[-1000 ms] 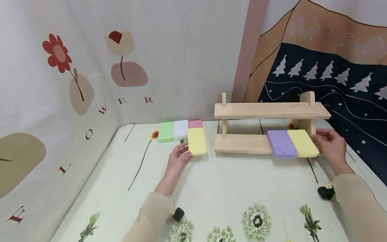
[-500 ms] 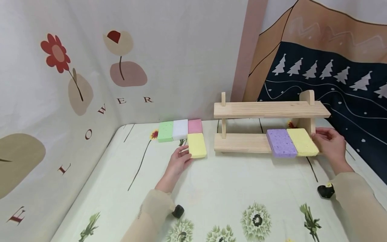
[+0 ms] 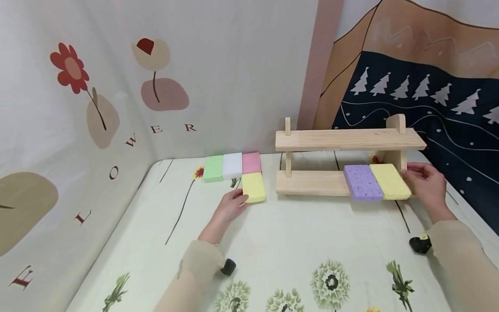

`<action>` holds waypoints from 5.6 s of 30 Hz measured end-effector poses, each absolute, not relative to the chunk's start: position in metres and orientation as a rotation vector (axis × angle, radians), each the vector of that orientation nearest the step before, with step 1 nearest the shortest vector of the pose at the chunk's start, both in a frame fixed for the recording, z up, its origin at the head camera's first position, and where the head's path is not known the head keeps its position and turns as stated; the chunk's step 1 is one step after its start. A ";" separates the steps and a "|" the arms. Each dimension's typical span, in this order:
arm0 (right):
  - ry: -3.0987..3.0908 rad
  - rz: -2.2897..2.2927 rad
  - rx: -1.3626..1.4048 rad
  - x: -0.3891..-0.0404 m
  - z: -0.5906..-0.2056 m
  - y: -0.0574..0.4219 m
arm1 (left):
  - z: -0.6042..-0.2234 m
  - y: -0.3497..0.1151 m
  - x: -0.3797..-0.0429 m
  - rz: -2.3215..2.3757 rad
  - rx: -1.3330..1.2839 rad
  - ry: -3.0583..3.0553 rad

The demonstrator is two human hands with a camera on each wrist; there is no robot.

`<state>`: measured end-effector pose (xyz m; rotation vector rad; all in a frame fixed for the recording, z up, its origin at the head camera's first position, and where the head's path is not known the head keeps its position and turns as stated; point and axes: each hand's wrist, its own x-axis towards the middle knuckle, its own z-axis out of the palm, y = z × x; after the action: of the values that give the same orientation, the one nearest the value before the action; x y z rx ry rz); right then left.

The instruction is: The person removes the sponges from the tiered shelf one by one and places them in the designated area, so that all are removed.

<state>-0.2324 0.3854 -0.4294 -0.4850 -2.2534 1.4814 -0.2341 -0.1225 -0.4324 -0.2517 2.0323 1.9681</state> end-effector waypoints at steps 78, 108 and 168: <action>-2.306 1.428 -0.513 -0.237 -0.434 0.389 | -0.406 -0.029 -0.228 1.954 0.160 2.102; -2.342 1.396 -0.536 -0.237 -0.434 0.389 | -0.424 0.047 -0.213 1.981 0.283 2.089; -2.307 1.459 -0.562 -0.237 -0.433 0.387 | -0.429 0.138 -0.195 2.166 0.044 2.160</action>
<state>-0.2375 0.3867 -0.4330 -0.5623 -2.3069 1.4589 -0.1951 0.1380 -0.4292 0.0435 2.1600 2.1660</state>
